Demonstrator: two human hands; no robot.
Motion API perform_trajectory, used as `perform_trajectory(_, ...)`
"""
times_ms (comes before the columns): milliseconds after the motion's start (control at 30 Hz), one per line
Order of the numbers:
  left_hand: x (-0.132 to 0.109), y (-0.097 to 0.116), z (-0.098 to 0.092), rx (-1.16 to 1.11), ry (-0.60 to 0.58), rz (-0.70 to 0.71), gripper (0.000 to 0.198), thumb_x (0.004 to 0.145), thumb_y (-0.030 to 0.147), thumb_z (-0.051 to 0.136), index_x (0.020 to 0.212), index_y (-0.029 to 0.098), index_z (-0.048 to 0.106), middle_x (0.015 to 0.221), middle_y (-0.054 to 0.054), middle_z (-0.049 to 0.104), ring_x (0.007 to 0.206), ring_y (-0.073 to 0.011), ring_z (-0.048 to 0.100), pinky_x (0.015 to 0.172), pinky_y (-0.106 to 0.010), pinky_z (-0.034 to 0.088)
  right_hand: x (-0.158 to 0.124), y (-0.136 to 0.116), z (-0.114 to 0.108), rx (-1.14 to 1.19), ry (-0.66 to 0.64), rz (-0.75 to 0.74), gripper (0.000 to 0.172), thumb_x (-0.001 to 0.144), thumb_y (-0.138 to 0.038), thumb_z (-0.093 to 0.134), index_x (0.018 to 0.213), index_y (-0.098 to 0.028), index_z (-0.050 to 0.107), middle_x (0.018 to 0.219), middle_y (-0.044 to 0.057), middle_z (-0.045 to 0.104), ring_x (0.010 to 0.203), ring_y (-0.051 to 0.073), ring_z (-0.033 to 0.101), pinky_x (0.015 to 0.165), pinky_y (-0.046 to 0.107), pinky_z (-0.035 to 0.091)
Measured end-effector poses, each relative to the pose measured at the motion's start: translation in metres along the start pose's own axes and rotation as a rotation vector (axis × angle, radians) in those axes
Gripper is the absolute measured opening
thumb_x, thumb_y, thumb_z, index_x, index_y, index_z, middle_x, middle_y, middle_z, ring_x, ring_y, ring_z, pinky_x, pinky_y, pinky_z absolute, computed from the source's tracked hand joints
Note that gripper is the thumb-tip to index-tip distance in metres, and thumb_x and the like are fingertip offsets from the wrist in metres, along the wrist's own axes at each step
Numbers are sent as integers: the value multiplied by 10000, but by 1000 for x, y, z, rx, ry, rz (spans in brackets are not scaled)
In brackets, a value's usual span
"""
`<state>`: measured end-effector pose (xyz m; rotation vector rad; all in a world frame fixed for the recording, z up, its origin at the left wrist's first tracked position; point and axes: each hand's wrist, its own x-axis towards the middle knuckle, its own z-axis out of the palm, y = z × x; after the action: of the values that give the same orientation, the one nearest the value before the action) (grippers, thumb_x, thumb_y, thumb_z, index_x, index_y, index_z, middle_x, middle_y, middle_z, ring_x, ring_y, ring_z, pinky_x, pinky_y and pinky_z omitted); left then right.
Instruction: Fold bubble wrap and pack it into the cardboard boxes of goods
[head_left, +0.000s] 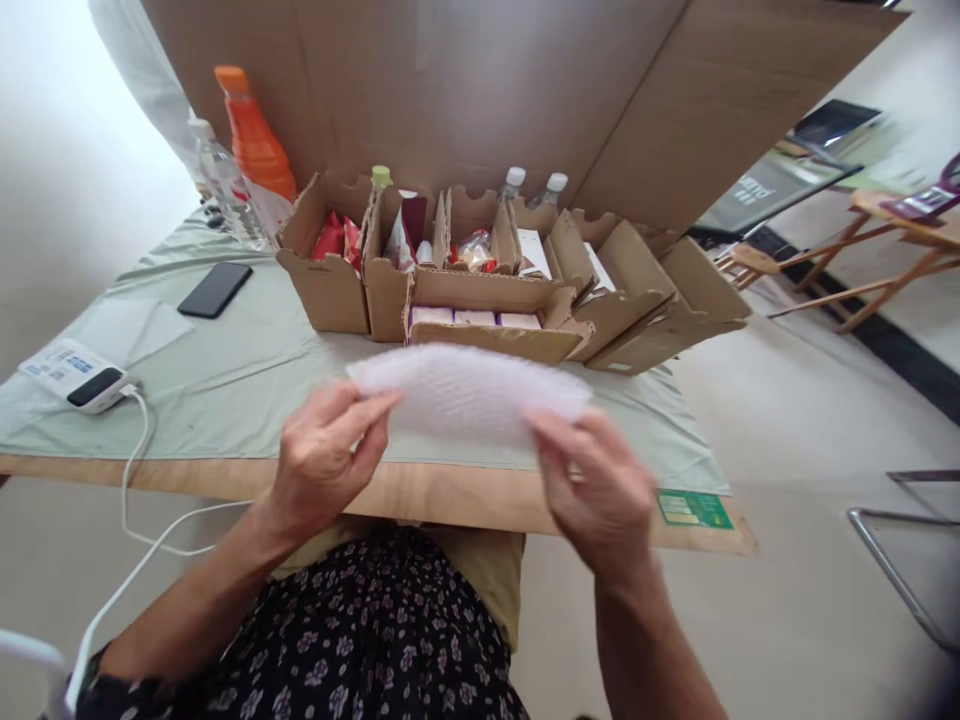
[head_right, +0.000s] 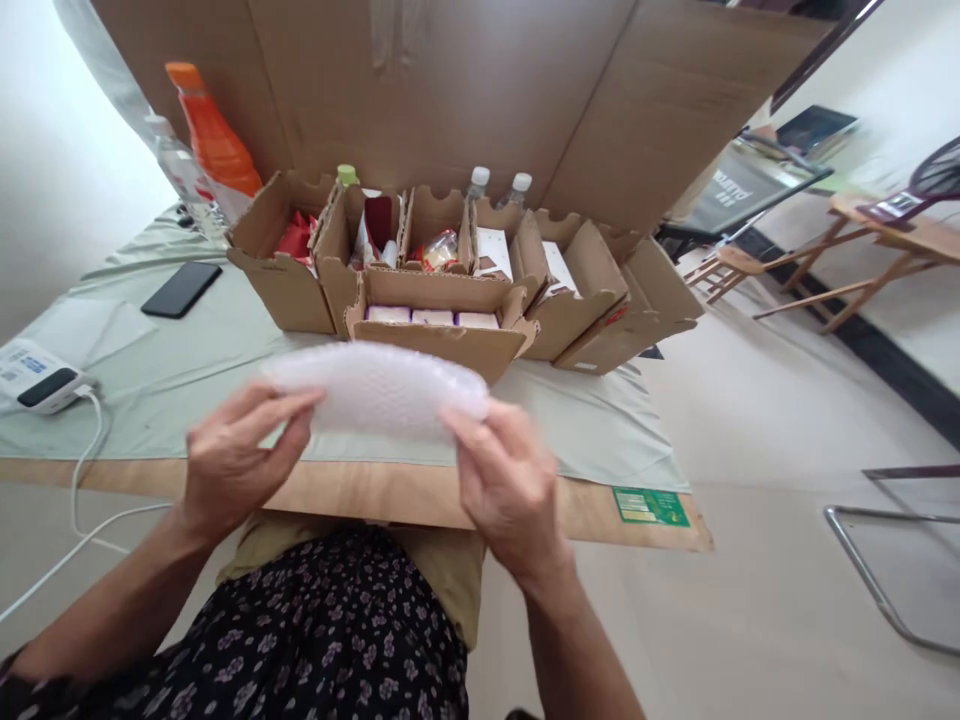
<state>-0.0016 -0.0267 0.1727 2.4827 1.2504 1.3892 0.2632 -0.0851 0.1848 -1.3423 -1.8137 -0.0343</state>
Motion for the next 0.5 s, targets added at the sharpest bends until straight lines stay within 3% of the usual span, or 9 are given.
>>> perform_trajectory(67, 39, 7, 5, 53, 197, 72, 233, 952, 184, 582, 1084, 234, 767, 887, -34, 733, 858, -187, 682, 854, -341, 565, 39, 6, -16, -89, 223, -83, 283, 960, -183, 624, 1168, -325, 755, 1013, 58, 733, 978, 218, 684, 903, 373, 553)
perform_trajectory(133, 79, 5, 19, 50, 171, 55, 288, 970, 223, 511, 1098, 192, 767, 936, -60, 733, 937, -208, 675, 913, -372, 542, 79, 24, -20, -101, 264, -89, 222, 969, -222, 606, 1109, -271, 770, 990, 55, 732, 942, 199, 670, 880, 358, 540)
perform_trajectory(200, 114, -2, 36, 51, -49, -10, 318, 945, 233, 492, 1061, 153, 777, 962, -78, 730, 961, -222, 663, 907, -376, 524, 114, 52, -17, -57, 91, -14, 225, 959, -258, 576, 1038, -209, 780, 920, 48, 729, 816, 168, 640, 771, 318, 524)
perform_trajectory(300, 149, -14, 53, 82, -435, -129, 304, 873, 176, 480, 809, 129, 774, 735, -55, 663, 720, -171, 572, 744, -330, 477, 148, 95, -7, 10, -388, 133, 244, 877, -256, 580, 939, -158, 794, 711, 1, 673, 625, 120, 538, 603, 256, 434)
perform_trajectory(367, 162, -19, 59, 117, -618, -183, 284, 820, 131, 492, 654, 155, 721, 579, -17, 556, 596, -137, 442, 653, -308, 410, 162, 115, -1, 10, -631, 177, 238, 821, -235, 591, 897, -165, 805, 635, -25, 639, 574, 105, 497, 561, 244, 382)
perform_trajectory(500, 180, -21, 68, 189, -809, -172, 260, 757, 118, 550, 524, 213, 614, 464, 12, 427, 523, -142, 390, 586, -308, 346, 182, 132, 15, -86, -819, 125, 163, 737, -201, 660, 796, -220, 810, 618, -32, 674, 561, 116, 532, 542, 246, 372)
